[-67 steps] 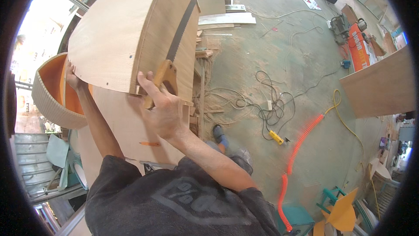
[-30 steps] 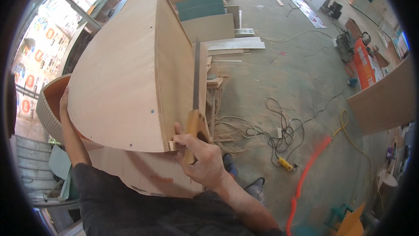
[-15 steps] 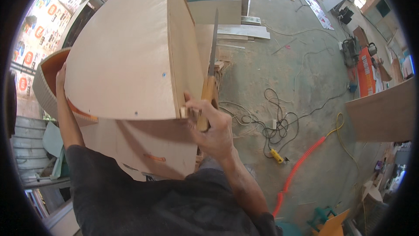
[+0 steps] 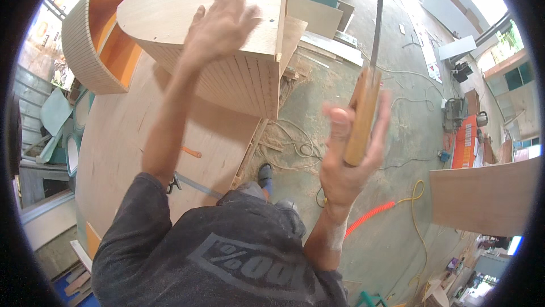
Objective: The person marks a curved wooden furniture piece using a pencil and a ruler, then uses a hand saw to cut through a vertical wooden slot on the side of the piece.
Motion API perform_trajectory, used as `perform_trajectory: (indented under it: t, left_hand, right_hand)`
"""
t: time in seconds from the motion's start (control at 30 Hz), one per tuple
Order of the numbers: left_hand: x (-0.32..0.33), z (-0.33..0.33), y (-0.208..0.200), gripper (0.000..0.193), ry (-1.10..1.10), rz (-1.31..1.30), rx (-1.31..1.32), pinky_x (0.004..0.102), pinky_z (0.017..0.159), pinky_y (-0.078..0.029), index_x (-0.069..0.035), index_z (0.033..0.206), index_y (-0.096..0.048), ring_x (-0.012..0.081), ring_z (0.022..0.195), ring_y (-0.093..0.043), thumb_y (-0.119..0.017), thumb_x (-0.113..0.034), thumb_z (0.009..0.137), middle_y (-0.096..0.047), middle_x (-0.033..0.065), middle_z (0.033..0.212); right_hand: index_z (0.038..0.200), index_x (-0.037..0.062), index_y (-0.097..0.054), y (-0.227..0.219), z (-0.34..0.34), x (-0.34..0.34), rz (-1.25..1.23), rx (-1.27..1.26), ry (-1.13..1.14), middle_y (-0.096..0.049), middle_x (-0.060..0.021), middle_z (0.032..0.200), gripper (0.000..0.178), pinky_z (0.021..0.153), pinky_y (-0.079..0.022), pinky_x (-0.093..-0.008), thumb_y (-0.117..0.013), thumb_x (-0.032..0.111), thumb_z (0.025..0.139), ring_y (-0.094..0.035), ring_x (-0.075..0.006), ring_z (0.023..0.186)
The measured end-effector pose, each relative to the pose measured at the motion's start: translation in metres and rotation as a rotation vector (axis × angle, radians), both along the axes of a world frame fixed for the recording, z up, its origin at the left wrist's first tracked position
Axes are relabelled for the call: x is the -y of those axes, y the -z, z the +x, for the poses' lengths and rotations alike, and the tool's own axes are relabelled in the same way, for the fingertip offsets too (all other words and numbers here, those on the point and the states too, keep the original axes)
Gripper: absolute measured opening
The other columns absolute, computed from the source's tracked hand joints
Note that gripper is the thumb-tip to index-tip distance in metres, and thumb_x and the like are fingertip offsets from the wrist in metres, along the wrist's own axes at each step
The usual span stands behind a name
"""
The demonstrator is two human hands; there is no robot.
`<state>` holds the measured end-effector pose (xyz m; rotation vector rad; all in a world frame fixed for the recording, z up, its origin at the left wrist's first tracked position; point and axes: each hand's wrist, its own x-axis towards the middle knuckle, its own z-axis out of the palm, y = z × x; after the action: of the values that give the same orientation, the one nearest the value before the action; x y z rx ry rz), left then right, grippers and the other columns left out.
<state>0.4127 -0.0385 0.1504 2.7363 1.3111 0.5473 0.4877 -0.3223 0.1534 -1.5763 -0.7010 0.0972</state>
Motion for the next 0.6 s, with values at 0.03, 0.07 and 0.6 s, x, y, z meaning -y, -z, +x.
perform_trajectory:
  t: [0.03, 0.07, 0.6]
  left_hand:
    - [0.008, 0.001, -0.006, 0.073, -0.064, -0.019, 0.017, 0.053, 0.131, -0.014, -0.012, 0.162, -0.035, 0.0301, 0.159, -0.023, -0.034, -0.058, 0.106, -0.032, 0.0149, 0.168]
    - [0.013, 0.004, -0.01, 0.074, -0.116, -0.044, 0.034, 0.0518, 0.132, -0.011, -0.012, 0.163, -0.032, 0.0292, 0.16, -0.02, -0.033, -0.058, 0.106, -0.03, 0.0133, 0.17]
    - [0.02, 0.019, -0.019, 0.071, -0.196, -0.127, -0.1, 0.0593, 0.129, -0.012, -0.003, 0.163, -0.027, 0.0357, 0.16, -0.018, -0.03, -0.041, 0.103, -0.026, 0.0179, 0.17]
  right_hand:
    - [0.151, -0.0082, -0.044, 0.011, 0.004, 0.013, -0.016, 0.032, 0.028, -0.077, -0.0187, 0.112, 0.066, 0.078, -0.058, -0.0312, -0.07, 0.028, 0.102, -0.074, -0.0191, 0.093]
    - [0.148, -0.0086, -0.048, 0.02, 0.0, 0.024, -0.02, 0.056, 0.042, -0.076, -0.0188, 0.111, 0.063, 0.078, -0.058, -0.0314, -0.07, 0.028, 0.102, -0.074, -0.0192, 0.093]
    - [0.143, -0.0159, -0.05, 0.033, -0.13, 0.042, 0.071, 0.021, -0.102, -0.073, -0.0167, 0.091, 0.065, 0.071, -0.057, -0.0294, -0.07, 0.031, 0.102, -0.071, -0.0137, 0.082]
